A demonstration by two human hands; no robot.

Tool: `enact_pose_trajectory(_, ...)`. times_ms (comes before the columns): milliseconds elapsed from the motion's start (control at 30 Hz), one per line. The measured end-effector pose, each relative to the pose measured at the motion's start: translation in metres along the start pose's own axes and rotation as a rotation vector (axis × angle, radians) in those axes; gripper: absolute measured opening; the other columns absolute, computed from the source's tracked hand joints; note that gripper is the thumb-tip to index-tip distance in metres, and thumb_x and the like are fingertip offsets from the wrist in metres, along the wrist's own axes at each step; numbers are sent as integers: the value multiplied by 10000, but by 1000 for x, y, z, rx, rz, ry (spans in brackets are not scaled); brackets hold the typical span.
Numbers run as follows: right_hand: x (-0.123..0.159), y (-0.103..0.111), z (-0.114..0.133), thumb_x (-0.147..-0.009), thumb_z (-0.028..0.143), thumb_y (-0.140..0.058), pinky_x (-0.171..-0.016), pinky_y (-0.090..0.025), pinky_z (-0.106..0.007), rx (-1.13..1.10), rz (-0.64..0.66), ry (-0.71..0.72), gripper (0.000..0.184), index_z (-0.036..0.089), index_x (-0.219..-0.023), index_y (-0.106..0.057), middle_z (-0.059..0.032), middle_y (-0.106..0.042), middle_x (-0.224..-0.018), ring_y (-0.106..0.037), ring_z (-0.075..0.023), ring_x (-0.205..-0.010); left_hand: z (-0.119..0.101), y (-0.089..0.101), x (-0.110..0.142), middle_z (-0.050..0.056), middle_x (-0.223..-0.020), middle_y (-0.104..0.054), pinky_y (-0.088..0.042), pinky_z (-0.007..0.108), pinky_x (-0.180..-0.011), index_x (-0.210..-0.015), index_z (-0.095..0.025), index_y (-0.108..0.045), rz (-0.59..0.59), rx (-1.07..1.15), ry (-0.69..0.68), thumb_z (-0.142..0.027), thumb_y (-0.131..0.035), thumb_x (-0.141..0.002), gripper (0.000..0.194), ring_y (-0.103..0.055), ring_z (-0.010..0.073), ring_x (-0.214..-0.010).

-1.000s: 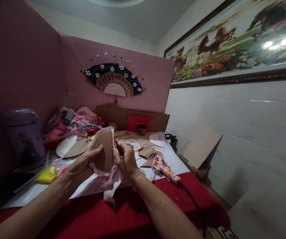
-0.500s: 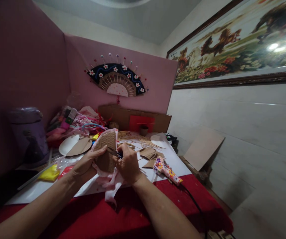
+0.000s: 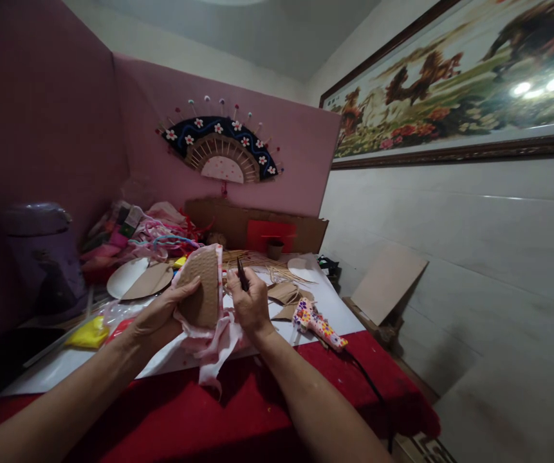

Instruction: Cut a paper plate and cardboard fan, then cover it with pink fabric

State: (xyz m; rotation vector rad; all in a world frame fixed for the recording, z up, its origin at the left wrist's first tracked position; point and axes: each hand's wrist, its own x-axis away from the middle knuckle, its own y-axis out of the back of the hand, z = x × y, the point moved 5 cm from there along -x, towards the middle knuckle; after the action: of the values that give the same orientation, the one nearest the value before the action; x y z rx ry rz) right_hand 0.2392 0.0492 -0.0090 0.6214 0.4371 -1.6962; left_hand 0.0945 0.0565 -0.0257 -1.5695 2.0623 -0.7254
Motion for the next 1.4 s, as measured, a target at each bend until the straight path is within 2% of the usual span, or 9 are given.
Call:
enact_pose_trajectory(167, 3, -13, -10, -771, 561, -564, -334, -247, -205, -214, 178, -266, 385, 187, -696, -515, 50, -487, -496, -335, -63, -337, -10, 0, 0, 43, -701, -732, -585, 293, -567, -880, -138, -645, -57, 50, -42, -68, -606, -769, 137, -676, 166, -573)
enact_pose_trajectory(367, 11, -21, -2, -640, 358, -733, -332, -252, -178, -287, 309, -302, 299, 186, -806, -553, 83, -482, -494, -349, -50, -345, -23, 11, -7, 35, -672, -725, -588, 298, -580, -876, -141, -625, -135, 74, -116, -53, -543, -809, 138, -675, 161, -559)
enact_pose_trajectory(467, 12, -23, -5, -653, 374, -726, -328, -264, -175, -310, 352, -333, 319, 186, -843, -553, 73, -515, -493, -371, -57, -342, -30, 14, -9, 22, -687, -723, -581, 280, -574, -893, -146, -627, -135, 61, -178, -46, -561, -795, 155, -670, 149, -558)
enact_pose_trajectory(533, 9, -22, -8, -691, 441, -691, -312, -234, -175, -313, 320, -336, 322, 178, -813, -550, 55, -535, -494, -344, -51, -324, -29, 12, -8, 29, -708, -725, -579, 275, -570, -891, -138, -638, -104, 34, -169, -51, -581, -783, 150, -669, 150, -569)
enact_pose_trajectory(700, -3, -5, -11, -657, 550, -691, -318, -154, -163, -387, 40, -301, 430, 144, -680, -551, 40, -487, -540, -286, -20, -374, -14, -2, 1, 61, -833, -737, -574, 280, -647, -1001, -144, -652, 141, -90, -22, -105, -645, -763, 241, -680, 166, -679)
enact_pose_trajectory(867, -9, 1, -4, -635, 515, -723, -333, -177, -137, -564, 47, -348, 424, 167, -642, -480, 52, -449, -558, -330, -28, -416, 0, -12, 10, 60, -949, -724, -553, 292, -713, -1100, -200, -626, 298, -164, 79, -120, -655, -762, 348, -673, 178, -776)
enact_pose_trajectory(1133, -11, 10, -3, -609, 398, -699, -321, -163, -153, -528, -26, -425, 313, 182, -604, -472, 87, -383, -451, -284, -39, -362, 8, -15, 14, 81, -920, -707, -517, 283, -704, -1115, -172, -624, 350, -282, 163, -162, -663, -754, 363, -658, 187, -753)
enact_pose_trajectory(1267, -13, 12, -4, -581, 342, -701, -321, -174, -160, -449, 7, -427, 249, 174, -614, -521, 83, -404, -459, -297, -45, -368, 12, -15, 14, 103, -1051, -687, -504, 310, -743, -1218, -198, -570, 393, -314, 183, -183, -664, -760, 468, -653, 205, -822)
enact_pose_trajectory(1400, -15, 14, -8, -587, 336, -707, -339, -193, -178, -357, 0, -384, 225, 165, -614, -563, 83, -407, -452, -277, -45, -364, 15, -13, 14, 115, -1102, -675, -497, 333, -757, -1269, -212, -531, 354, -346, 187, -199, -689, -734, 559, -653, 231, -856)
